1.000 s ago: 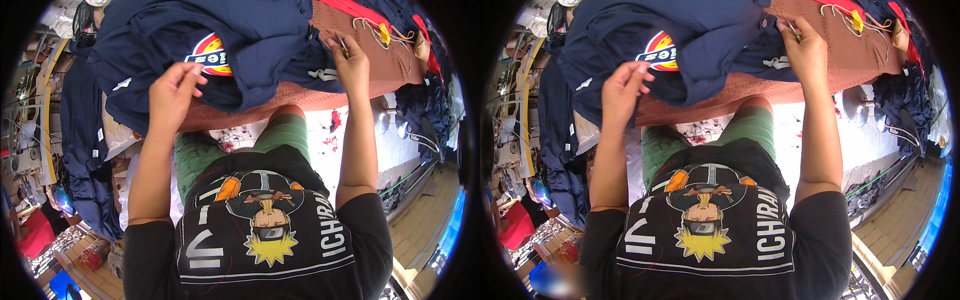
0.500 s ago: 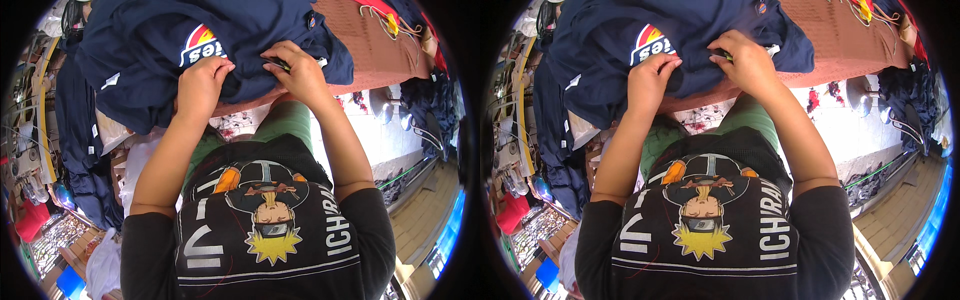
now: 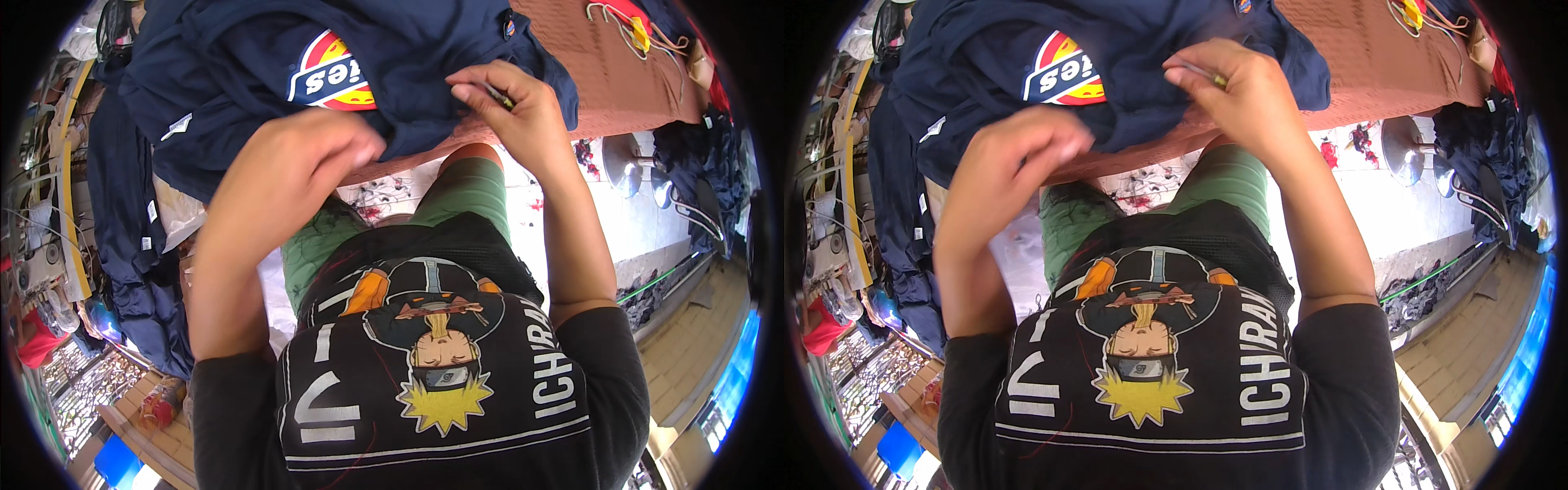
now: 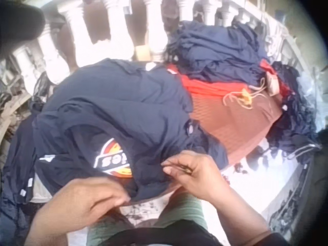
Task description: The person picks up dark navy shirts from a stack, spreads each one out on a workspace to check the seams and fabric, and uses snips to trim loose threads from the neckline and labels.
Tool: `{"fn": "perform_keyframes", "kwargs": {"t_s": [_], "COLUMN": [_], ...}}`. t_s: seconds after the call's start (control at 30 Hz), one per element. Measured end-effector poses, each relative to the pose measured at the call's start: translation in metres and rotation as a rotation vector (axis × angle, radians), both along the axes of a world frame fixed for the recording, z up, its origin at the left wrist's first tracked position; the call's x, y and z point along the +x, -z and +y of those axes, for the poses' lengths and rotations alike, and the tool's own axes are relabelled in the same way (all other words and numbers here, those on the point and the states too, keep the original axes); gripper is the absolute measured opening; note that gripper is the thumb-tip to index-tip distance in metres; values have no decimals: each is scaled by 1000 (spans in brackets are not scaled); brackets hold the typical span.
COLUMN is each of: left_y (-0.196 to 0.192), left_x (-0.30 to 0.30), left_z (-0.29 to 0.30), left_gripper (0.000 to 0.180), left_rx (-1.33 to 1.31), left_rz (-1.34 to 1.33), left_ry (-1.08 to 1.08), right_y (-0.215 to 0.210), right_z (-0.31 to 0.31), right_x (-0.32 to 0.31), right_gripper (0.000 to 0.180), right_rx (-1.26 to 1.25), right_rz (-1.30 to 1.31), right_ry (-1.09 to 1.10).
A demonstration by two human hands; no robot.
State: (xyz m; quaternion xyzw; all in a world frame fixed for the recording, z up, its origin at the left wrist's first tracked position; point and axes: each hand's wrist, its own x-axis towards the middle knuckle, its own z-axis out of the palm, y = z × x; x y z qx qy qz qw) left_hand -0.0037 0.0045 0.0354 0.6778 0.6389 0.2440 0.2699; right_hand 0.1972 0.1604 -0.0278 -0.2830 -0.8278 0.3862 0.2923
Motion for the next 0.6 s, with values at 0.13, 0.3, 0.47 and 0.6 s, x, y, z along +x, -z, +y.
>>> {"fn": "perform_keyframes", "kwargs": {"t_s": [0.13,0.3,0.47,0.6], "left_y": [66,87,88,84], "left_x": [8,7,8,6], "left_z": [36,40,41,46], "left_gripper": [28,31,15,11], "left_rx": [262,199,325,454], "left_rz": [69,100,243,336], "left_ry": [-12,7,10,100], "right_y": [8,47,47,50], "right_z": [-25,-19,-16,-15], "right_x": [4,7,5,5], "right_gripper": [28,32,30,28], "right_rx": [-46,-52,-131,-184], "right_rz": [-110,-137,-136,-94], "right_ry": [-39,28,8,1]}}
